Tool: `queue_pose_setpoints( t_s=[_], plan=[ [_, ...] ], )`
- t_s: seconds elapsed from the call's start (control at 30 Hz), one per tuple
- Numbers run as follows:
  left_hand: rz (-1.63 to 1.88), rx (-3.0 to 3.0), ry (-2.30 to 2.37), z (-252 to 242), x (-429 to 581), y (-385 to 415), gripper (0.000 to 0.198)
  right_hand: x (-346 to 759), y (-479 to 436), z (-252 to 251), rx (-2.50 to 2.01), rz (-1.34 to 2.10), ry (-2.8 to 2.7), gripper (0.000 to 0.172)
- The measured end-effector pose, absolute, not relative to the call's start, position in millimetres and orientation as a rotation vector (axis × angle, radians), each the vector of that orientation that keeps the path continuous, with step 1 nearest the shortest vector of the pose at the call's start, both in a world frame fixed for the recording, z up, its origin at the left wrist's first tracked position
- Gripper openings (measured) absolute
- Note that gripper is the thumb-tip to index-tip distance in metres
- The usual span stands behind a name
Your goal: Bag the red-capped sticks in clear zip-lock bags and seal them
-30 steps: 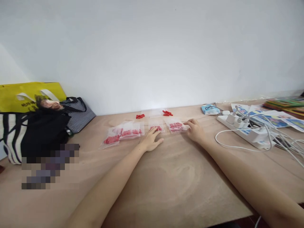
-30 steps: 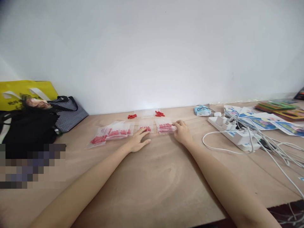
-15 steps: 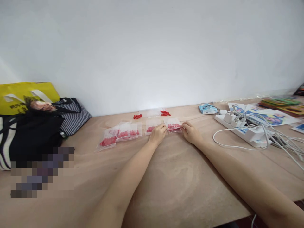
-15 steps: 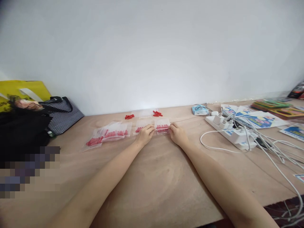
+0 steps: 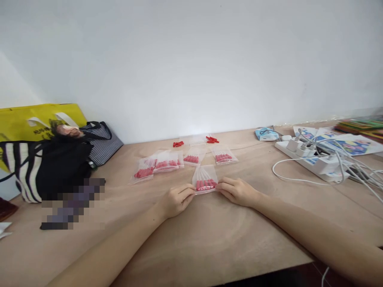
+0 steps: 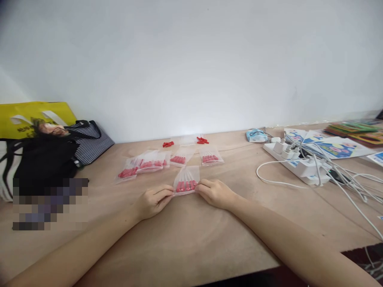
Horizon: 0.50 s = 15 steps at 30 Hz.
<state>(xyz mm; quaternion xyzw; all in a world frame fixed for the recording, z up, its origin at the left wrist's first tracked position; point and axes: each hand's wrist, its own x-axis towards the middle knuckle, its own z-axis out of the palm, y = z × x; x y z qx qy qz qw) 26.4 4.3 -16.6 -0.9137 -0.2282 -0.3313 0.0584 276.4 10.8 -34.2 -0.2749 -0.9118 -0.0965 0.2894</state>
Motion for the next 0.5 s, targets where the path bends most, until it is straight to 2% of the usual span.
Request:
queue_pose_setpoints(
  t_s=[0.23, 0.5],
  plan=[
    [-0.993, -2.787, -0.665, -16, 28, 17, 0.015, 260, 25, -32, -0.76, -0.444, -2.4, 0.02],
    [-0.856, -2.728, -0.743, -15, 20, 32, 0.021, 251, 43, -33, -0.726, -0.503, -2.421, 0.022]
  ],
)
